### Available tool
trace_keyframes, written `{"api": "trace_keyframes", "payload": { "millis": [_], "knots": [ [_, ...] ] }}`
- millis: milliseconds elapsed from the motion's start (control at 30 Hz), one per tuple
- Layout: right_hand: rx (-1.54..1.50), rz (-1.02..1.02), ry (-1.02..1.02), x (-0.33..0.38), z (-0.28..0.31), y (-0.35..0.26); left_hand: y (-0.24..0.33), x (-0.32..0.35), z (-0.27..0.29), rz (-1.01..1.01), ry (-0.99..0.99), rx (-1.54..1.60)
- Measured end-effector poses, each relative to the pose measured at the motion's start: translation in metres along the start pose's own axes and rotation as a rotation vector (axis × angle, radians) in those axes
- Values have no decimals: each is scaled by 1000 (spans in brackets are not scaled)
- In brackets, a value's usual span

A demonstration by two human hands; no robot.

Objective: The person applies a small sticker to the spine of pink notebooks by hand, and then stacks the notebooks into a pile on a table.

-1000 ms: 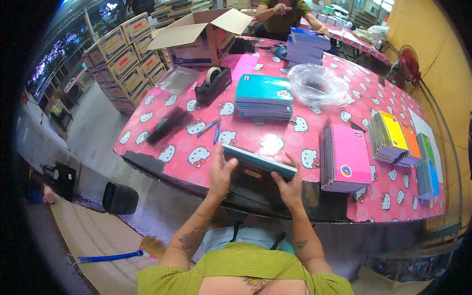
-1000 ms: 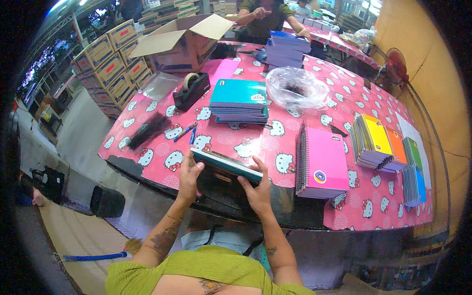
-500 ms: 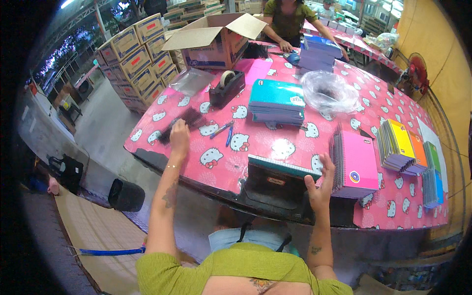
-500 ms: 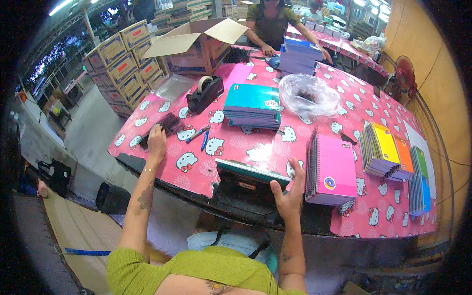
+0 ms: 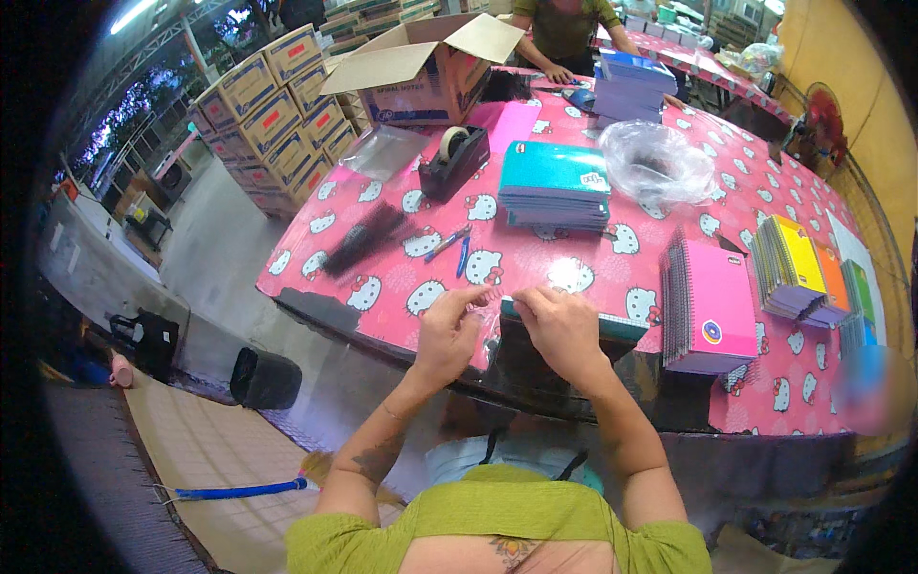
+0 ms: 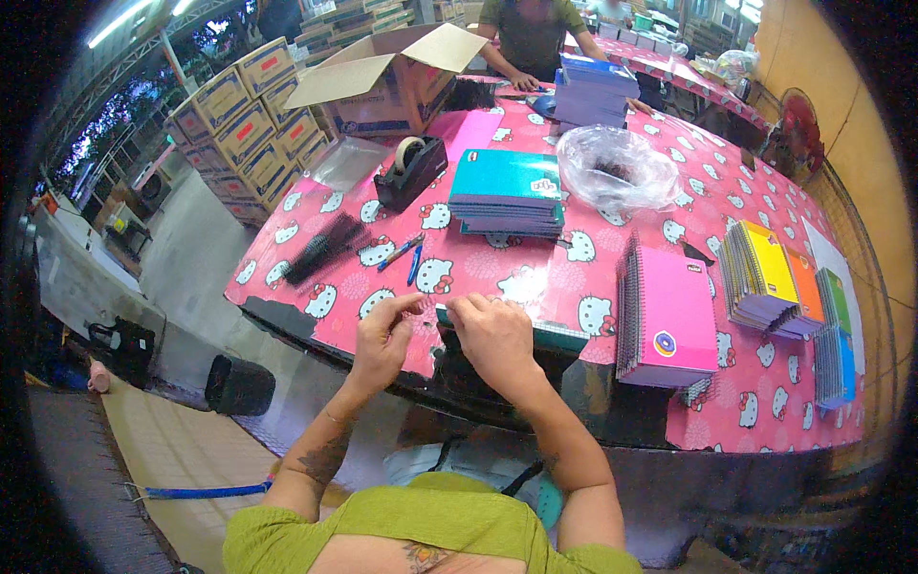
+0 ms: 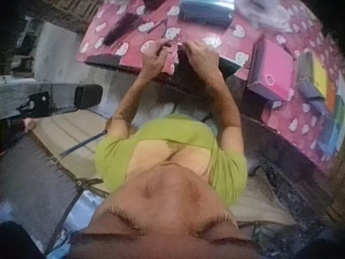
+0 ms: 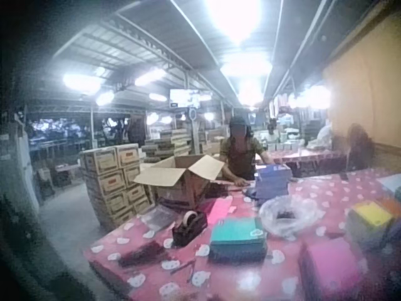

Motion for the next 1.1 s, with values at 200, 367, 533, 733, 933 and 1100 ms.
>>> {"api": "trace_keyframes", "payload": {
  "millis": [200, 367, 533, 733, 933, 1100],
  "knots": [
    [-24, -14, 13, 1, 1, 0, 4, -2, -1, 69, -3, -89],
    [-40, -17, -2, 0, 2, 1, -1, -2, -2, 97, -54, -96],
    [-27, -2, -31, 0, 4, -1, -7, -16, -5, -21, -145, -54],
    [-105, -44, -123, 0, 9, 0, -8, -31, -13, -93, -455, -204],
    [-173, -15, -101, 0, 10, 10, -5, -40, -14, -72, -559, -221],
    [56, 73, 30, 1, 34, -1, 7, -40, -17, -41, -514, -201]
  ]
}}
Point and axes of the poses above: each hand's wrist, its own x-axis away from the middle knuckle, its own z-axis out of the back of the hand, y = z × x, the point moved 5 cm from there along -x, towards the middle knuckle, and after that the axes turned 3 degrees about y, right-handed, at the moved point
